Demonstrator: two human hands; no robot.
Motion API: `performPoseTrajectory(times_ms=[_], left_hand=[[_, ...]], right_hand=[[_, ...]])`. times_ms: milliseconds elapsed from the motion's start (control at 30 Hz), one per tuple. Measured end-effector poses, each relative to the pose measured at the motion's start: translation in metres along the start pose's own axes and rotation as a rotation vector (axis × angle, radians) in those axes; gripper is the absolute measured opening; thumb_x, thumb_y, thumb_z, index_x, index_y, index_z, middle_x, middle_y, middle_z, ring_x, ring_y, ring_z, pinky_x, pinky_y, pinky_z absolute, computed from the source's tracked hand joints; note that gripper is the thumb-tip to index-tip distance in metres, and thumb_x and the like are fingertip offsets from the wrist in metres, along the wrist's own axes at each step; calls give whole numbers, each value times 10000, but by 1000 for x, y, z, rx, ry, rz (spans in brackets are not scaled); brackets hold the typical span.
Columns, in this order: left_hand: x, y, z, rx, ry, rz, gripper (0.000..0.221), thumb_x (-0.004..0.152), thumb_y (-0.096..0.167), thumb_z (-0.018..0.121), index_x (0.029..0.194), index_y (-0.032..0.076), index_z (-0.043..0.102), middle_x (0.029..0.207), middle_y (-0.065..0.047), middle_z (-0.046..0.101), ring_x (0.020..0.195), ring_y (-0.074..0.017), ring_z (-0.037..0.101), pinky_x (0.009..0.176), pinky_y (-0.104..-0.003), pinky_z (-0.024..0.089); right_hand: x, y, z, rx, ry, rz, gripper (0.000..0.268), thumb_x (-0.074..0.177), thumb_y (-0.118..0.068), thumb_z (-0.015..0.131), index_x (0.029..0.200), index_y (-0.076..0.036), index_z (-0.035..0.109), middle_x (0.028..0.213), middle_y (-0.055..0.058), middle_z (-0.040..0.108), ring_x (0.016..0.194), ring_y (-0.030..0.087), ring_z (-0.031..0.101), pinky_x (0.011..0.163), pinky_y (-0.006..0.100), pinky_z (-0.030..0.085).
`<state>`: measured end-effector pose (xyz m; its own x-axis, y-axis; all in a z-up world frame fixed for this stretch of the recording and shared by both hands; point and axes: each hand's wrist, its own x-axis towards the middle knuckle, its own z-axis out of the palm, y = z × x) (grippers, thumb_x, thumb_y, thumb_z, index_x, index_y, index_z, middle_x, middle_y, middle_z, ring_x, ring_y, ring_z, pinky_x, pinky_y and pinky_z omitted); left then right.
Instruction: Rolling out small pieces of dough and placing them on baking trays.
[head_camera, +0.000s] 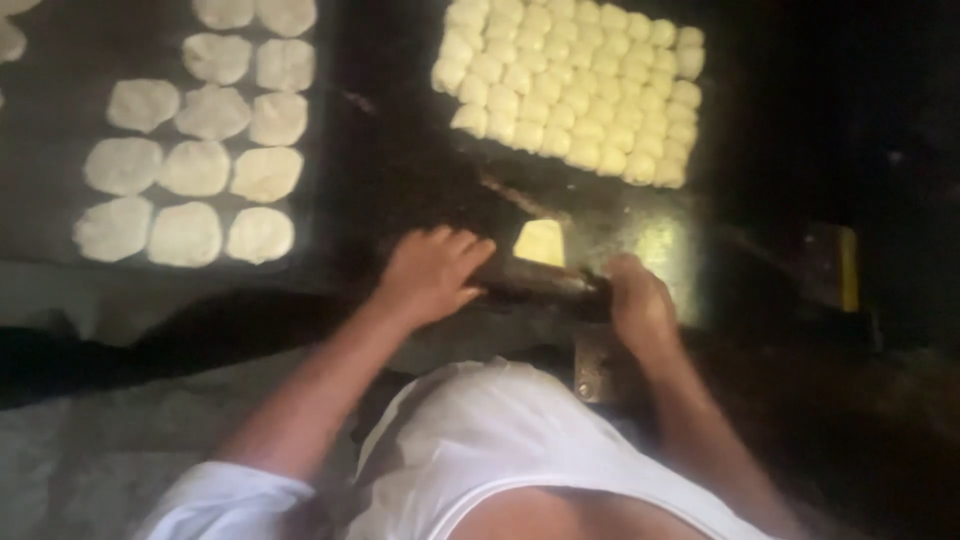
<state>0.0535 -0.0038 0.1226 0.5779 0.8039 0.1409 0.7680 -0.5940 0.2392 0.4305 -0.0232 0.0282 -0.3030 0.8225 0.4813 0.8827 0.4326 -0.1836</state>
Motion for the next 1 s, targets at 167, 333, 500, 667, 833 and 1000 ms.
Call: performPoseTrajectory(times_ms=[167,333,500,667,833,1000], left_hand=[[-3,-15,-4,-10,16,140,633,767,395,813,1325,169,617,1180,-25,639,1086,-249,606,819,-430,509],[-28,-33,-17,-24,-30,249,606,763,349,824,1315,195,624,1159,1,641,1092,-229,609,850,-429,504],[-58,-71,7,-61,58,250,729,657,401,831,1325,188,629,1190,-35,643,1069,-265,611,804,-484,512],[-61,-88,46,-127,105,196,488,885,350,722,1339,208,611,1220,-50,645,1147,-275,611,887,-473,526],[-62,-89,79,-182,505,263,489,867,389,662,1300,168,615,1255,-109,657,1153,-311,617,974,-511,525],[-44,-75,122,-38,437,251,476,799,513,584,1137,181,634,1114,-60,648,1069,-287,636,832,-508,493]], right_hand=[[90,-67,-44,332,-425,309,281,959,-114,650,1237,-69,658,1144,187,704,1012,363,708,869,438,574],[99,-84,0,74,-46,-247,294,835,-5,704,1112,-8,605,1154,244,633,1041,467,628,906,524,518],[87,-68,-12,255,-586,382,127,984,-93,667,1091,-23,664,850,178,640,776,325,602,686,431,502],[224,-132,-10,699,-786,333,208,913,-87,716,1116,-48,698,964,57,727,846,164,681,730,315,579],[372,-297,56,445,-723,-21,245,912,-71,722,1155,-48,711,1011,49,749,912,108,687,808,280,550],[442,-399,146,335,-193,-663,163,1004,5,689,1140,-80,720,1150,93,755,1040,213,734,969,413,542]])
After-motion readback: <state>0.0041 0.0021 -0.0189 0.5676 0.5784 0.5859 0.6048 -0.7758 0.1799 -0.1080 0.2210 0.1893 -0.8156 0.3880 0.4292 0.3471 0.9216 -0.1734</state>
